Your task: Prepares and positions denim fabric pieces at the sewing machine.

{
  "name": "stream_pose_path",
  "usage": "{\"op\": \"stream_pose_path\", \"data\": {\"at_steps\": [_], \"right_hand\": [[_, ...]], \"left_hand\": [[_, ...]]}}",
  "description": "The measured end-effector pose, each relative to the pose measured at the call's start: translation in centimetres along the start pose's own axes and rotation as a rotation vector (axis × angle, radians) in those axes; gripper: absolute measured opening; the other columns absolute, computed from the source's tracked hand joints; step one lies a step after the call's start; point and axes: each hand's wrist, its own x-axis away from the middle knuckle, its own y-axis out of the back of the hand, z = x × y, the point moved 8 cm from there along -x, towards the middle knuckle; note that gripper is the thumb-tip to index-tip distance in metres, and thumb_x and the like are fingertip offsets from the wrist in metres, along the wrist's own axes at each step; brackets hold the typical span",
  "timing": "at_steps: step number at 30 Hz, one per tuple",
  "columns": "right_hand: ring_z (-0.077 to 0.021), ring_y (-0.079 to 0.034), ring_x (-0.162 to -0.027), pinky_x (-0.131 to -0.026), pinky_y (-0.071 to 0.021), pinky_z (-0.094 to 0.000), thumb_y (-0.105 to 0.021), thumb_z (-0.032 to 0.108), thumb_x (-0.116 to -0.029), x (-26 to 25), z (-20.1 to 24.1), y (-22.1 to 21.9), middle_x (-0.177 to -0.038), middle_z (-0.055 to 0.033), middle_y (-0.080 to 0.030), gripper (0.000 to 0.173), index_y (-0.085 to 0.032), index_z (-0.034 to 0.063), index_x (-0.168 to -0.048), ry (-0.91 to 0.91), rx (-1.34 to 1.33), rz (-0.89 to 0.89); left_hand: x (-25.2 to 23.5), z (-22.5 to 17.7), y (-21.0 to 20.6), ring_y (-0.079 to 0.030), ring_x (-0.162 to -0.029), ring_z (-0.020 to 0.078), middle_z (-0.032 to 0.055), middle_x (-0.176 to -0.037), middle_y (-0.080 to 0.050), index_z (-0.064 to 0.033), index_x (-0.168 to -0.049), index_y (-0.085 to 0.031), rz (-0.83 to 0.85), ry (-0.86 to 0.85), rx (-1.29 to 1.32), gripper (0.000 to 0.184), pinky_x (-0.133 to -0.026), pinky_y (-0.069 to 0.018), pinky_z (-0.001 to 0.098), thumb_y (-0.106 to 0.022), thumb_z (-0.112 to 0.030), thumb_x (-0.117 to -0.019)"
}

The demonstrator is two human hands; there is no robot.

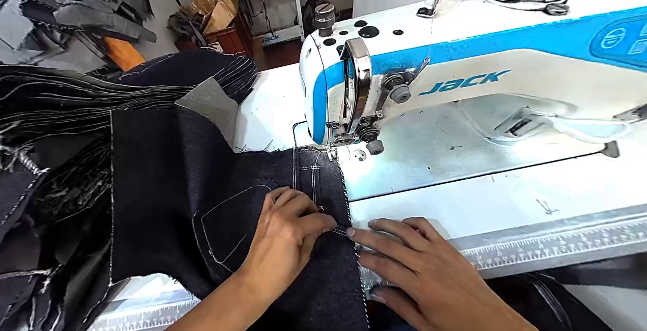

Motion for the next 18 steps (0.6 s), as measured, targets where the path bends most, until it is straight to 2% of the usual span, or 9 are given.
{"op": "stream_pose_path", "data": {"at_steps": [3, 6, 8, 10, 11, 12, 13, 14, 18], "right_hand": [[-0.022, -0.056, -0.126, -0.089, -0.0456, -0.0443, -0.056, 0.06, -0.096, -1.0, -0.4, 0.1, -0.148, 0.006, -0.057, 0.043, -0.065, 0.0262, -0.121, -0.058, -0.051, 0.079], [-0.0298, -0.058, -0.126, -0.087, -0.0481, -0.0515, -0.066, 0.059, -0.0904, -2.5, -1.5, 0.6, -0.147, 0.0015, -0.059, 0.049, -0.069, 0.0215, -0.122, -0.107, -0.106, 0.166], [-0.0338, -0.057, -0.129, -0.089, -0.048, -0.0559, -0.063, 0.063, -0.0915, -3.4, -2.4, 0.7, -0.149, -0.0001, -0.058, 0.056, -0.069, 0.019, -0.126, -0.118, -0.131, 0.211], [-0.0344, -0.056, -0.129, -0.088, -0.048, -0.0558, -0.061, 0.067, -0.0903, -4.1, -3.4, 0.5, -0.151, 0.0005, -0.057, 0.061, -0.069, 0.0193, -0.128, -0.118, -0.129, 0.232], [-0.0342, -0.056, -0.129, -0.087, -0.0486, -0.0555, -0.061, 0.068, -0.0895, -4.5, -4.0, 0.4, -0.151, 0.0013, -0.056, 0.062, -0.068, 0.0205, -0.129, -0.113, -0.114, 0.234], [-0.0341, -0.057, -0.128, -0.085, -0.0492, -0.055, -0.061, 0.069, -0.0885, -4.9, -4.6, 0.2, -0.15, 0.0021, -0.057, 0.062, -0.068, 0.0218, -0.129, -0.104, -0.1, 0.228], [-0.0339, -0.057, -0.128, -0.085, -0.0491, -0.0549, -0.061, 0.07, -0.0879, -5.4, -5.3, 0.1, -0.15, 0.0033, -0.057, 0.063, -0.067, 0.0233, -0.13, -0.097, -0.084, 0.225], [-0.0339, -0.057, -0.128, -0.084, -0.0492, -0.0557, -0.059, 0.072, -0.0875, -5.9, -6.0, -0.1, -0.148, 0.004, -0.058, 0.064, -0.067, 0.0245, -0.13, -0.09, -0.072, 0.213], [-0.0298, -0.059, -0.127, -0.086, -0.0517, -0.0555, -0.044, 0.081, -0.0887, -7.2, -7.4, -0.9, -0.14, 0.0056, -0.064, 0.07, -0.068, 0.0264, -0.127, -0.091, 0.023, 0.063]], "left_hand": [[-0.6, -0.4, -0.5, -0.069, -0.1, 0.0204, -0.0021, -0.092, -0.07, -0.032, -0.102, -0.078, -0.028, -0.089, -0.134, 0.024, -0.098, -0.0507, 0.0497, -0.055, -0.023, -0.1012], [-0.5, -0.6, -0.8, -0.066, -0.113, 0.0273, 0.0009, -0.112, -0.071, -0.0296, -0.121, -0.072, 0.033, -0.208, -0.237, 0.034, -0.102, -0.0463, 0.0638, -0.047, -0.021, -0.1008], [-0.3, 0.2, -1.1, -0.062, -0.121, 0.0297, 0.0019, -0.126, -0.068, -0.0289, -0.135, -0.065, 0.059, -0.235, -0.263, 0.039, -0.105, -0.0386, 0.0719, -0.043, -0.027, -0.1034], [-0.8, 1.3, -1.5, -0.063, -0.12, 0.0304, 0.0023, -0.126, -0.067, -0.0276, -0.135, -0.065, 0.033, -0.258, -0.294, 0.034, -0.102, -0.0398, 0.0732, -0.047, -0.028, -0.1057], [-1.4, 1.7, -1.6, -0.062, -0.121, 0.0323, 0.0032, -0.127, -0.067, -0.0257, -0.136, -0.064, 0.049, -0.267, -0.294, 0.038, -0.101, -0.0392, 0.0753, -0.054, -0.036, -0.1007], [-2.0, 2.0, -1.7, -0.061, -0.124, 0.0351, 0.0047, -0.13, -0.067, -0.0229, -0.137, -0.064, 0.081, -0.267, -0.282, 0.056, -0.101, -0.0363, 0.0785, -0.062, -0.055, -0.0914], [-2.8, 2.3, -1.7, -0.059, -0.126, 0.0374, 0.006, -0.131, -0.067, -0.0205, -0.138, -0.064, 0.106, -0.26, -0.271, 0.071, -0.101, -0.0341, 0.081, -0.069, -0.063, -0.0808], [-3.4, 2.7, -1.7, -0.059, -0.128, 0.0391, 0.0071, -0.132, -0.066, -0.0188, -0.138, -0.064, 0.129, -0.255, -0.268, 0.078, -0.101, -0.0335, 0.0821, -0.072, -0.065, -0.076], [-5.4, 3.8, -1.8, -0.055, -0.131, 0.0423, 0.0114, -0.135, -0.064, -0.0126, -0.141, -0.06, 0.248, -0.208, -0.235, 0.077, -0.103, -0.0315, 0.0816, -0.07, -0.063, -0.0834]]}}
